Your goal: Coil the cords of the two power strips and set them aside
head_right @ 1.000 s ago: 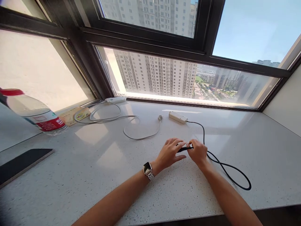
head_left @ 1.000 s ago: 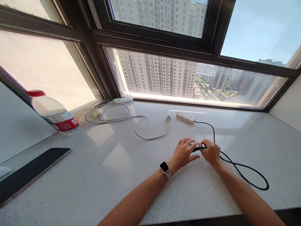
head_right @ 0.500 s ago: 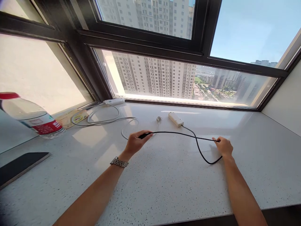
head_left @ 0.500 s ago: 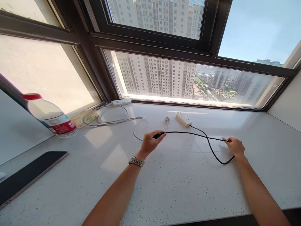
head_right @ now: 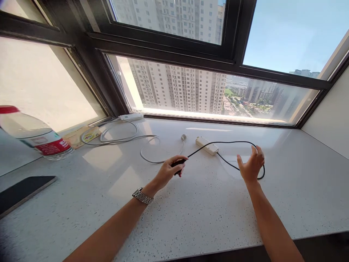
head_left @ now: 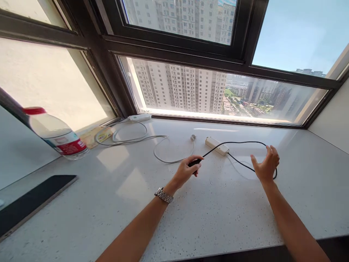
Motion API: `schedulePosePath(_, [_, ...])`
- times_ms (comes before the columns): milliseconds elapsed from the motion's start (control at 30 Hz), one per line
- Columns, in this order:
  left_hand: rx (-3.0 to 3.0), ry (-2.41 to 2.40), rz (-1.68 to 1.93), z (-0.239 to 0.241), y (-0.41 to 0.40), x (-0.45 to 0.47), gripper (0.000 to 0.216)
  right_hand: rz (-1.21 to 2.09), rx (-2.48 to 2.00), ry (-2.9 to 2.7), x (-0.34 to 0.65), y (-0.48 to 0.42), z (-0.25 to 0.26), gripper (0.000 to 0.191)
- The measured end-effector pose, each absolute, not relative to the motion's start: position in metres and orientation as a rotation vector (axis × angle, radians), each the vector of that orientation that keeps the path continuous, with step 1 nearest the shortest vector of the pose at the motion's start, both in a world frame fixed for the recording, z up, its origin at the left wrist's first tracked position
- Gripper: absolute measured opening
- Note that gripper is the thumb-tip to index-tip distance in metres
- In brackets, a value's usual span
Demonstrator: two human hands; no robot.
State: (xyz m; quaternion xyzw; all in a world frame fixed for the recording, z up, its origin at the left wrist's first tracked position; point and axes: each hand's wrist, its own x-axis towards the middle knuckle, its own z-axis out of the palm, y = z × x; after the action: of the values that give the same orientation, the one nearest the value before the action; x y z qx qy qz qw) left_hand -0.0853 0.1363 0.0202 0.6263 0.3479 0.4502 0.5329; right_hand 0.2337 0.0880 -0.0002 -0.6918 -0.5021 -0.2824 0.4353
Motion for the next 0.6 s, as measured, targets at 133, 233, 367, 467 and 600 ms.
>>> schedulePosePath(133, [1.744,0.563,0.664,0.015,0.108,-0.067,0.038,-0.615,-1.302,-1.928,0.164,0.085,-0.005,0.063])
schedulePosePath(233, [1.927,0.353,0.597,0.013,0.092,-0.06,0.056,-0.376,-1.055,-2.215,0.143,0.084,-0.01,0.036])
schedulePosePath(367, [2.194,0.283,0.718,0.007,0.081,-0.05,0.061,-0.167,-1.029,-2.211,0.145,0.084,-0.012,0.037])
schedulePosePath(467, [2.337,0.272,0.901,-0.001,0.078,-0.039,0.031,-0.155,-1.085,-2.185,0.144,0.082,-0.014,0.044])
schedulePosePath(600, [2.087,0.399,1.216,0.001,0.084,-0.036,0.026,-0.089,-1.161,-2.232,0.141,0.083,-0.021,0.044])
